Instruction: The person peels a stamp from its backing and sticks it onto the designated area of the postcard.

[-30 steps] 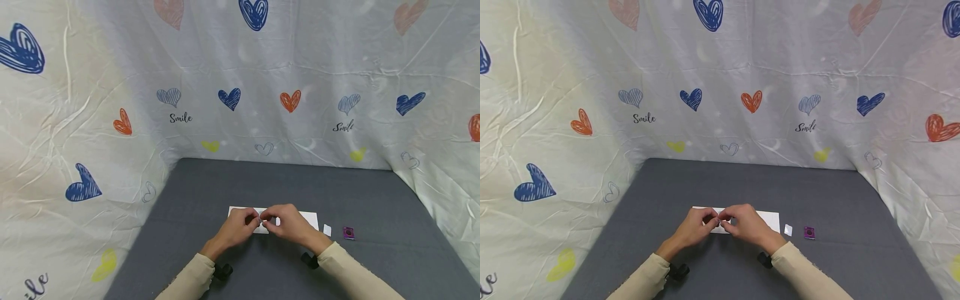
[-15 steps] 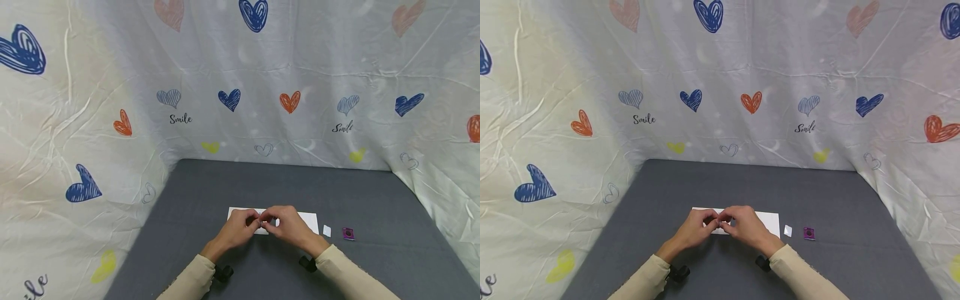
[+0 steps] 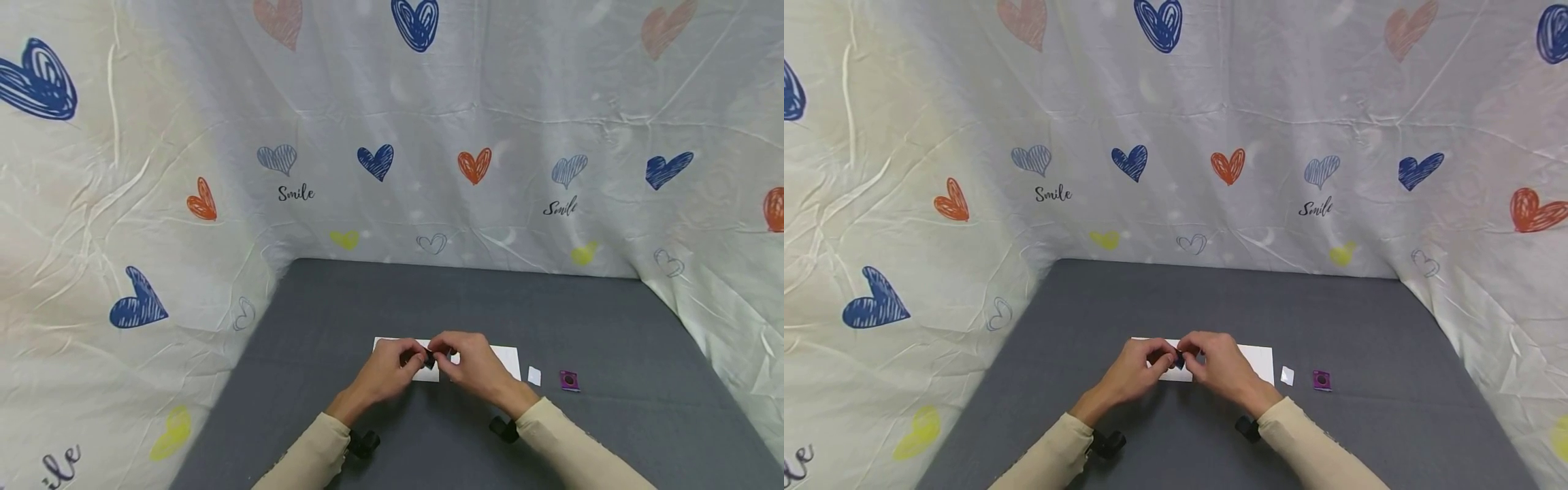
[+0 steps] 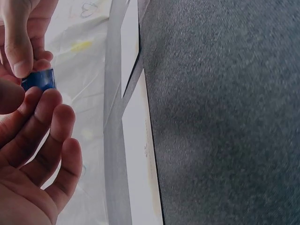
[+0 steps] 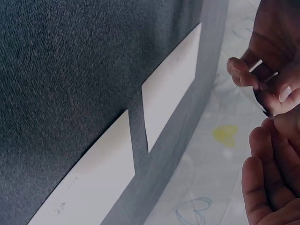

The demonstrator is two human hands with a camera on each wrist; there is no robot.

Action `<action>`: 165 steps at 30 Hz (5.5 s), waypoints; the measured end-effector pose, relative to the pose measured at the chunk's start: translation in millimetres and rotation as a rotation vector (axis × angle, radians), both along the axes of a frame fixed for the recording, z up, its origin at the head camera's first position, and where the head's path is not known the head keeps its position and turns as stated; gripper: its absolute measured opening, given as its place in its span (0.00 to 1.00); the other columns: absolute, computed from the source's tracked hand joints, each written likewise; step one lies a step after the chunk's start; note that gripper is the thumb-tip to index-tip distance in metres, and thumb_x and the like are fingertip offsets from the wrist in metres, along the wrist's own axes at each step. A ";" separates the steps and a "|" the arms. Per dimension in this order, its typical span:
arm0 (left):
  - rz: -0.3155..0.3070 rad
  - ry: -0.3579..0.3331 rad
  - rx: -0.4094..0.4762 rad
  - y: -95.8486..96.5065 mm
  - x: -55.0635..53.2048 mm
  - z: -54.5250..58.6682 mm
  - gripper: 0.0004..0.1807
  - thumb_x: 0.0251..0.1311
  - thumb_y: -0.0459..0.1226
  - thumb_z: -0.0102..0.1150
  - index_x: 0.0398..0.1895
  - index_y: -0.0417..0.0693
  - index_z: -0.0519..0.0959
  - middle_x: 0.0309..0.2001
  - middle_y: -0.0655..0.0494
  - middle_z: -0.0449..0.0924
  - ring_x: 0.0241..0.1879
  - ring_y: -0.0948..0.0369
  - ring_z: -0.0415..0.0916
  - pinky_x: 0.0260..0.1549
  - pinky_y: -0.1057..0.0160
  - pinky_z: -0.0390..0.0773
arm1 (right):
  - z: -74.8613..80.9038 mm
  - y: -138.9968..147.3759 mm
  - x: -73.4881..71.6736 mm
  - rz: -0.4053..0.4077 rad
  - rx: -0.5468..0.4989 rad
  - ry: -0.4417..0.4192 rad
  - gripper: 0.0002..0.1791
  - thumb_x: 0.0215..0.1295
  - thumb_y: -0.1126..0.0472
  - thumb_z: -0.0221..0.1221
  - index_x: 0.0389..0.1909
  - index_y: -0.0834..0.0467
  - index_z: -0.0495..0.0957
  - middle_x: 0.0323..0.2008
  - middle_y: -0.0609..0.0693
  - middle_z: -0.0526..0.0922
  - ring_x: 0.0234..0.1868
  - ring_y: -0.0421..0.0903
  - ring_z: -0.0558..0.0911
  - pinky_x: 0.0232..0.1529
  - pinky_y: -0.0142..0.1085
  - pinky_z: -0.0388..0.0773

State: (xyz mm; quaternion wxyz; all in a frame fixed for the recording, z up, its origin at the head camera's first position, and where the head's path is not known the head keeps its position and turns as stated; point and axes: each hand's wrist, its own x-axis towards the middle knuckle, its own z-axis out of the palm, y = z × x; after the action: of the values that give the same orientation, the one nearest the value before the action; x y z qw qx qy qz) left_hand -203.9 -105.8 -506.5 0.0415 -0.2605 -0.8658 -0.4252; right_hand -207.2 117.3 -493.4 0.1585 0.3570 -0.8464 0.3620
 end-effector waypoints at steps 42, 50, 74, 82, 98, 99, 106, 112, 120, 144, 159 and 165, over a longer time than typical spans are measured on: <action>0.180 -0.008 0.066 10.2 -30.6 16.5 0.05 0.75 0.37 0.68 0.41 0.48 0.91 0.35 0.58 0.91 0.33 0.67 0.83 0.37 0.64 0.84 | 13.8 4.5 -33.8 -0.146 0.023 -0.248 0.03 0.74 0.58 0.70 0.38 0.52 0.89 0.31 0.41 0.89 0.30 0.33 0.82 0.35 0.32 0.81; 0.247 -0.047 0.012 17.4 -41.0 5.0 0.05 0.72 0.37 0.70 0.38 0.47 0.90 0.33 0.57 0.90 0.30 0.68 0.83 0.33 0.65 0.83 | 1.2 3.6 -44.5 -0.196 0.051 -0.344 0.05 0.74 0.56 0.70 0.38 0.53 0.89 0.30 0.42 0.88 0.30 0.34 0.82 0.34 0.34 0.81; 0.389 0.100 -0.273 28.2 -85.6 -94.8 0.09 0.63 0.43 0.73 0.25 0.61 0.86 0.23 0.69 0.80 0.22 0.69 0.73 0.25 0.65 0.73 | -81.5 5.3 -83.2 -0.239 0.145 -0.409 0.11 0.71 0.52 0.69 0.27 0.48 0.86 0.22 0.38 0.82 0.22 0.37 0.78 0.27 0.35 0.74; 0.382 0.112 -0.249 27.0 -82.2 -97.3 0.07 0.61 0.41 0.74 0.24 0.58 0.87 0.23 0.67 0.81 0.23 0.68 0.73 0.25 0.66 0.72 | -106.5 4.3 -95.9 -0.291 0.203 -0.405 0.11 0.68 0.51 0.71 0.25 0.43 0.85 0.19 0.33 0.81 0.21 0.35 0.79 0.25 0.34 0.77; 0.367 0.083 -0.194 29.8 -79.8 -88.6 0.09 0.59 0.36 0.73 0.22 0.52 0.85 0.19 0.63 0.78 0.21 0.65 0.71 0.22 0.64 0.69 | -94.2 -1.2 -87.8 -0.289 0.170 -0.349 0.11 0.65 0.56 0.70 0.22 0.47 0.85 0.19 0.36 0.81 0.21 0.37 0.78 0.25 0.34 0.74; 0.362 0.089 -0.181 29.9 -77.7 -85.8 0.09 0.59 0.36 0.73 0.22 0.51 0.85 0.19 0.63 0.77 0.21 0.64 0.71 0.22 0.64 0.70 | -95.3 -1.5 -88.7 -0.296 0.181 -0.347 0.11 0.64 0.56 0.70 0.22 0.47 0.84 0.19 0.36 0.81 0.21 0.37 0.77 0.25 0.35 0.74; 0.366 0.101 -0.161 30.3 -70.7 -77.6 0.08 0.56 0.36 0.74 0.25 0.49 0.82 0.21 0.58 0.79 0.22 0.61 0.74 0.24 0.61 0.74 | -105.5 -2.6 -96.2 -0.350 0.243 -0.336 0.11 0.60 0.54 0.72 0.21 0.44 0.82 0.19 0.36 0.80 0.20 0.37 0.76 0.25 0.35 0.74; 0.336 0.090 -0.192 28.5 -73.2 -83.5 0.08 0.57 0.35 0.74 0.29 0.50 0.80 0.24 0.58 0.81 0.23 0.62 0.73 0.24 0.60 0.73 | -87.7 -5.9 -80.5 -0.328 0.195 -0.335 0.09 0.63 0.56 0.74 0.29 0.50 0.82 0.23 0.40 0.82 0.23 0.39 0.78 0.27 0.37 0.74; 0.291 0.060 -0.188 28.3 -80.5 -88.2 0.04 0.55 0.31 0.71 0.30 0.51 0.87 0.22 0.61 0.80 0.23 0.63 0.71 0.23 0.64 0.69 | -50.1 -14.7 -57.1 -0.319 0.223 -0.337 0.02 0.67 0.62 0.72 0.35 0.53 0.88 0.25 0.44 0.84 0.25 0.39 0.78 0.29 0.38 0.75; 0.179 0.002 -0.334 16.2 -77.1 -75.0 0.14 0.55 0.35 0.72 0.46 0.48 0.93 0.29 0.57 0.85 0.27 0.62 0.77 0.25 0.61 0.75 | -37.1 -5.8 -52.7 -0.287 0.370 -0.345 0.12 0.66 0.55 0.76 0.48 0.51 0.93 0.25 0.41 0.83 0.24 0.39 0.75 0.25 0.37 0.71; 0.149 0.102 -0.359 8.2 -62.5 -40.6 0.15 0.61 0.37 0.74 0.50 0.43 0.90 0.43 0.50 0.87 0.42 0.53 0.84 0.44 0.50 0.85 | -30.8 11.2 -56.0 -0.111 0.283 -0.241 0.10 0.68 0.63 0.69 0.49 0.59 0.90 0.32 0.45 0.87 0.30 0.38 0.81 0.34 0.35 0.79; 0.166 0.081 -0.384 6.7 -49.0 6.2 0.19 0.66 0.36 0.75 0.58 0.40 0.88 0.54 0.44 0.89 0.56 0.45 0.86 0.58 0.45 0.84 | -15.2 28.2 -53.0 -0.127 0.278 -0.255 0.11 0.71 0.61 0.71 0.52 0.58 0.90 0.44 0.51 0.91 0.43 0.45 0.88 0.46 0.44 0.86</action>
State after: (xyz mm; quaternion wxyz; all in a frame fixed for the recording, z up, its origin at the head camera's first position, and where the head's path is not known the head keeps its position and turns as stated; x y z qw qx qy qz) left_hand -253.0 -99.0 -500.4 0.0609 -0.2084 -0.9471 -0.2365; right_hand -260.1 145.5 -508.6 0.0215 0.2727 -0.9222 0.2732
